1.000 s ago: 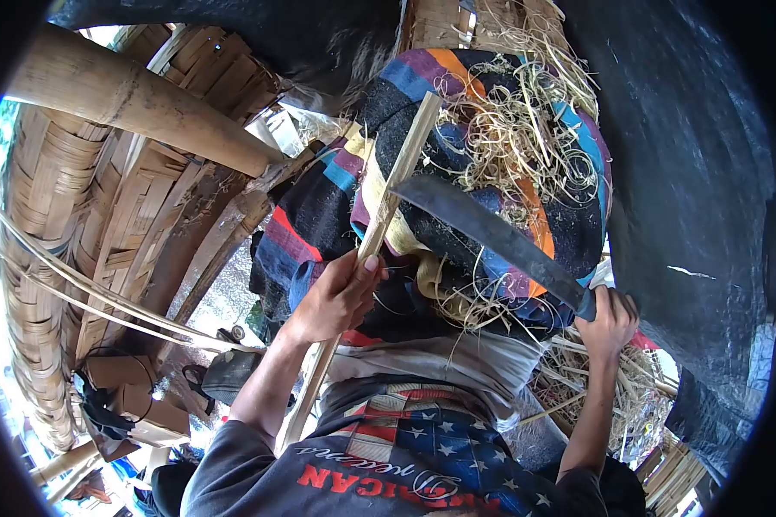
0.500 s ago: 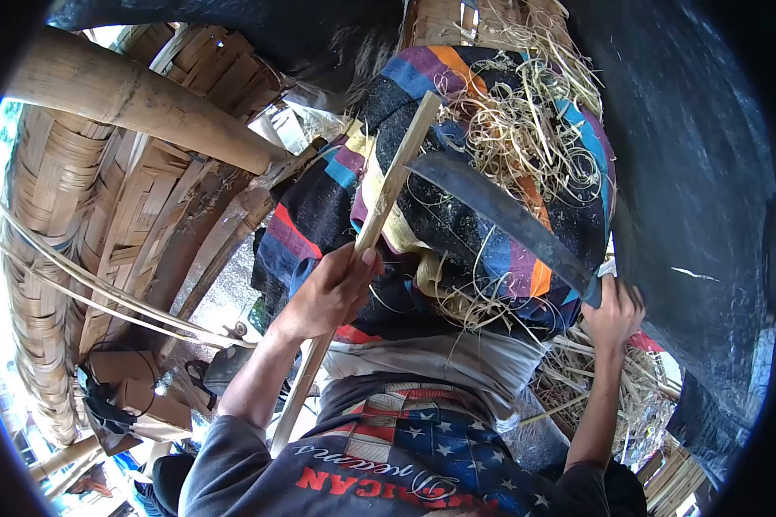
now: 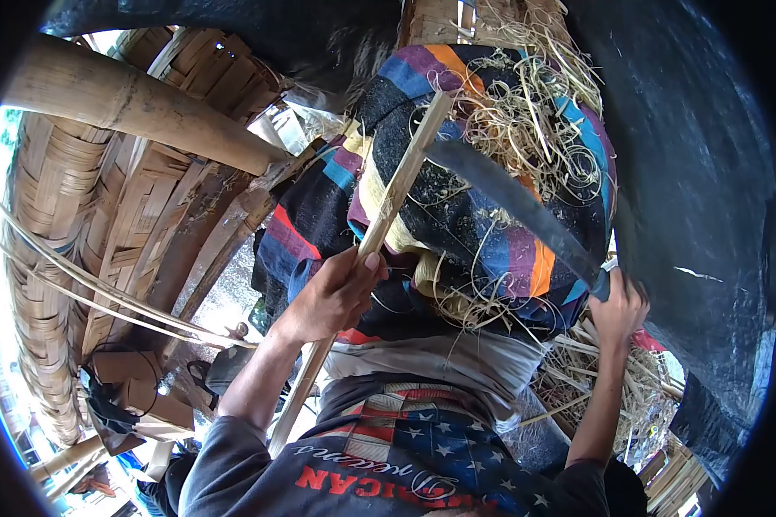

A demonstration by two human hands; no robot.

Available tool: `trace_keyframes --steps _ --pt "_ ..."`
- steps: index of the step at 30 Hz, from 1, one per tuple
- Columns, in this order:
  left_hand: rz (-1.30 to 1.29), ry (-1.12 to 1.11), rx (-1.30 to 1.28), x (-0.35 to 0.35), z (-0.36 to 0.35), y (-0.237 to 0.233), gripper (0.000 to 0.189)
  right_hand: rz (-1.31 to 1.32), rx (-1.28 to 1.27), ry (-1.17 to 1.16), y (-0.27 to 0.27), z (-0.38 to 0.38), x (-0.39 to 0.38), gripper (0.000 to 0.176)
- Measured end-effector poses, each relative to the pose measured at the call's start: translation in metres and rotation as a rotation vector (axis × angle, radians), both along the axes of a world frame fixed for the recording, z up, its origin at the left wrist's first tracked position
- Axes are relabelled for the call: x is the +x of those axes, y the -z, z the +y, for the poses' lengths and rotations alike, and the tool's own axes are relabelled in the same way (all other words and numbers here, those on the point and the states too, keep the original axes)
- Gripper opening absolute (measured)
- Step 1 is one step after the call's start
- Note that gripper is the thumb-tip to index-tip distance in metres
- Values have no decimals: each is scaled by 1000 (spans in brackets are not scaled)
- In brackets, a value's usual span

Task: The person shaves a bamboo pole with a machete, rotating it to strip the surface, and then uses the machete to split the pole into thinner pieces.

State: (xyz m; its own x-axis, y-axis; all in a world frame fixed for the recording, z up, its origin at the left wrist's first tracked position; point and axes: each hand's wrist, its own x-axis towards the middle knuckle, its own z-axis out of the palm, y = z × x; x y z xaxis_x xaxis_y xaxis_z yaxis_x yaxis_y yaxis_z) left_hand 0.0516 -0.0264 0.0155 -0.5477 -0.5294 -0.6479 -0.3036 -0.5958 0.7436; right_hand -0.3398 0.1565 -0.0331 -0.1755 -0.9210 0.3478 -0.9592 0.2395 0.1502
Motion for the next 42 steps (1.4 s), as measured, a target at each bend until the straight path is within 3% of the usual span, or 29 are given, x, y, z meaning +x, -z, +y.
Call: trace_keyframes --steps 12,15,19,26,30,37,40,42 --pt "62 -24 -25 1 5 0 35 27 -126 -7 7 1 -6 27" --pt "38 56 -54 5 8 3 34 -67 43 60 6 8 -17 44" --pt "56 32 -105 5 13 2 34 -33 1 158 6 4 -9 46" --pt "65 45 -67 7 11 3 33 -65 65 68 13 12 -18 46" --pt "70 77 -90 6 11 1 33 -44 63 243 12 8 -14 44" --pt "54 56 -2 5 13 -3 32 -28 79 82 3 14 -22 41" --pt "58 46 -29 6 16 0 31 -35 58 268 1 7 -15 41" --pt "81 33 -54 7 16 2 31 -24 56 218 2 11 -20 42"
